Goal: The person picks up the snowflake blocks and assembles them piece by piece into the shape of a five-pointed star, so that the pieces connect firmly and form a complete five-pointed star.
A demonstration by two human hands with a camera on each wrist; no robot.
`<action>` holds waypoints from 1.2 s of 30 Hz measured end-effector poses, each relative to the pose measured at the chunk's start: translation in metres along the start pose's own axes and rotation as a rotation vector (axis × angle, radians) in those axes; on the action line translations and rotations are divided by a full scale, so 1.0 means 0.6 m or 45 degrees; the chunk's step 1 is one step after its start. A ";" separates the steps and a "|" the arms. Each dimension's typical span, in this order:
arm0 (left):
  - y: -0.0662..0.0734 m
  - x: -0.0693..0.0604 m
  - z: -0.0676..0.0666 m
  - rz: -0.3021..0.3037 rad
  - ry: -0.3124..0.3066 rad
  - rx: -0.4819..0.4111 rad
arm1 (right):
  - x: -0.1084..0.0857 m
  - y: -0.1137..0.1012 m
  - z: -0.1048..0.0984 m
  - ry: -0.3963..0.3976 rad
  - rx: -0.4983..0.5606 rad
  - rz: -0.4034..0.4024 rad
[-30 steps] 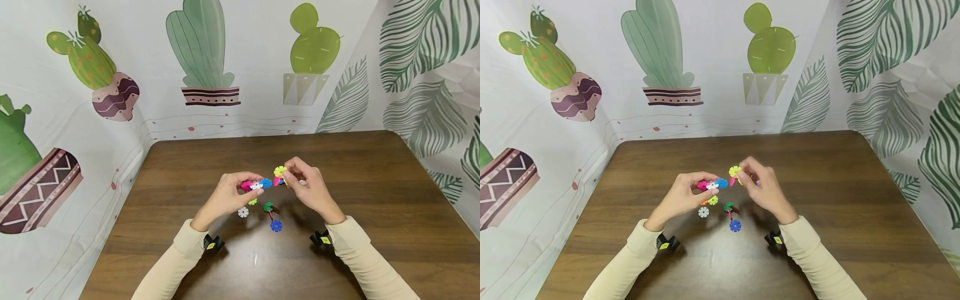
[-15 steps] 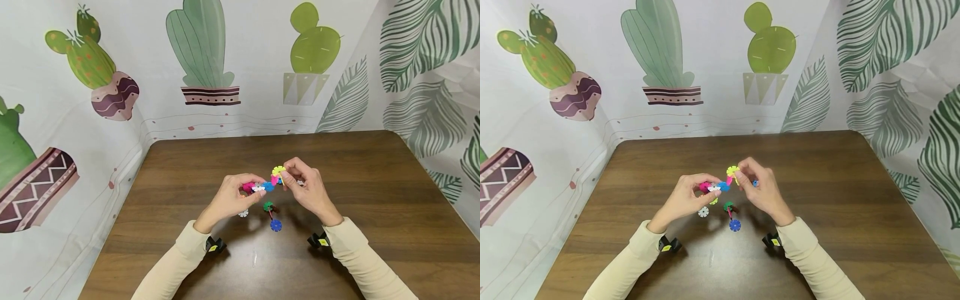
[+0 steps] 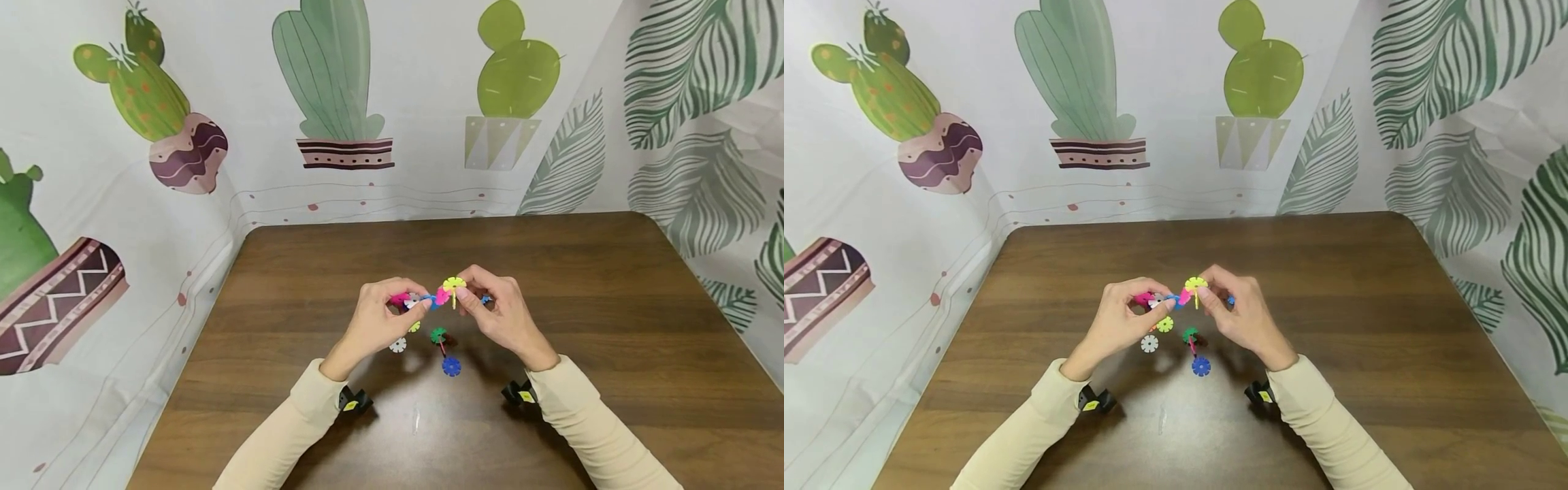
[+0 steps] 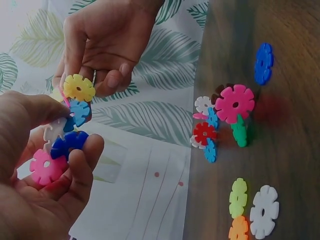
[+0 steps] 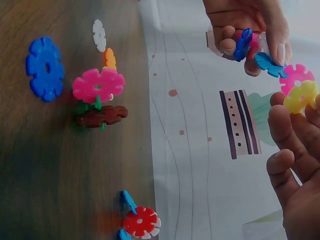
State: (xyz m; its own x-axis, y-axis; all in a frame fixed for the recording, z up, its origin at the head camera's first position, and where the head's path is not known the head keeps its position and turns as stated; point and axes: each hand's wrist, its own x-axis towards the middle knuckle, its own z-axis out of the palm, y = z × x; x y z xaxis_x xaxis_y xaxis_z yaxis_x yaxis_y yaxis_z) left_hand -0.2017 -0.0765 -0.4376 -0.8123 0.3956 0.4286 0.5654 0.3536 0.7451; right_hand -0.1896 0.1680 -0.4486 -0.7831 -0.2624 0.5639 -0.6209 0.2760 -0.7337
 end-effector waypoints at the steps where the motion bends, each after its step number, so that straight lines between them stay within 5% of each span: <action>1: 0.000 0.000 0.001 0.003 0.003 0.003 | 0.000 0.000 0.000 0.000 -0.006 -0.007; 20: -0.005 -0.004 0.014 0.022 0.080 -0.103 | -0.006 -0.003 0.011 0.048 0.029 -0.026; 36: -0.002 -0.009 0.026 0.014 0.160 -0.158 | -0.012 0.008 0.036 0.235 -0.077 -0.274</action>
State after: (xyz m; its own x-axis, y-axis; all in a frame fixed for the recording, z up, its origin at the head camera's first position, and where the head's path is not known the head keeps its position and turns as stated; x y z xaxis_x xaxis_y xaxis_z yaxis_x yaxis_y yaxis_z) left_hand -0.1960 -0.0659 -0.4489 -0.8222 0.2873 0.4914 0.5584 0.2394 0.7943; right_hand -0.1860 0.1516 -0.4645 -0.6231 -0.1494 0.7678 -0.7702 0.2881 -0.5690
